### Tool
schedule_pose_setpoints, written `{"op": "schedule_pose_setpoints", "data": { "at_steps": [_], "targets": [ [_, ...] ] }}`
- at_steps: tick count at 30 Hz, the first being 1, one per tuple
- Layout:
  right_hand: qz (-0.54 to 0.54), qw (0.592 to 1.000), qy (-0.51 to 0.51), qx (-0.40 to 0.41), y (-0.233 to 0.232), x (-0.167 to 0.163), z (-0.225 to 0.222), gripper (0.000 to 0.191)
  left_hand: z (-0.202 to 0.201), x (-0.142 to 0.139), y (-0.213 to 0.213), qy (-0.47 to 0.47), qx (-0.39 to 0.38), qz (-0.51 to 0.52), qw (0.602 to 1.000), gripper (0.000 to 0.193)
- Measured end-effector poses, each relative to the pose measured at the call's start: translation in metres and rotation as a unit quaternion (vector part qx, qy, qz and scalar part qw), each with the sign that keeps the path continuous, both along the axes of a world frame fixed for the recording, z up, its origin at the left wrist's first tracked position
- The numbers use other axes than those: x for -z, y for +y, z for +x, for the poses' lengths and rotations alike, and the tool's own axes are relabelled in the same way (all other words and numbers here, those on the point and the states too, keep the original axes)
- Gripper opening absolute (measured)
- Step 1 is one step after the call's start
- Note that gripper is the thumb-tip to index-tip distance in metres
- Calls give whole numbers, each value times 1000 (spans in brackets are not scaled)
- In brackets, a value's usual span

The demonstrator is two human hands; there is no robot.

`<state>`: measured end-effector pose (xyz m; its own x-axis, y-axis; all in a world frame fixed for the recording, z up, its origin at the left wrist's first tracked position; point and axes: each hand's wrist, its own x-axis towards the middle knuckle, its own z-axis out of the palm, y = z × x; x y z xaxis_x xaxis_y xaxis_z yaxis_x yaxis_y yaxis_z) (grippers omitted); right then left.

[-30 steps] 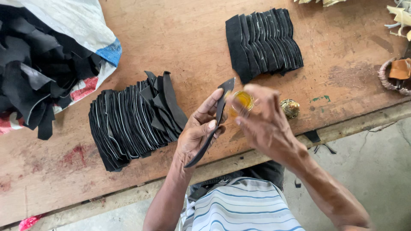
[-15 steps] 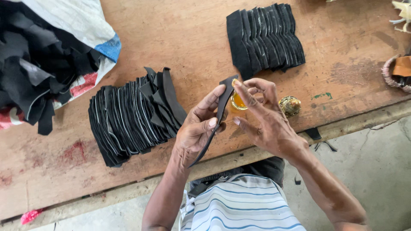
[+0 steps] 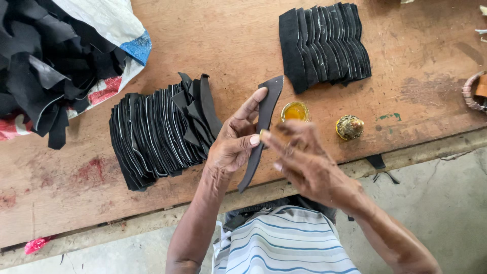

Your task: The person holds a black rubber shoe component in one hand and rubs yellow glue from a small cup onto its edge with their fingers. They place the coated piece onto a growing stack of finished pieces and pick up the next piece, repeating the gluing cycle.

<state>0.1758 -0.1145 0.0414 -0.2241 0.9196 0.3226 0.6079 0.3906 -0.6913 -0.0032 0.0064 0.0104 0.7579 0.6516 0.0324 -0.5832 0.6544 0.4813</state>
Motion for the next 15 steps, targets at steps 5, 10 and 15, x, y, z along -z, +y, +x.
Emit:
{"op": "schedule_pose_setpoints", "data": {
  "at_steps": [5,10,15],
  "targets": [
    [32,998,29,-39,-6,-27,-2,44,-10,29,5,-30,-34,21,999,75],
    [-21,966,-245,74,20,-48,41,54,-15,58,11,4,-53,24,998,25],
    [-137,934,-328,37,48,-44,40,55,-22,39,-5,60,-77,15,995,58]
  ]
}}
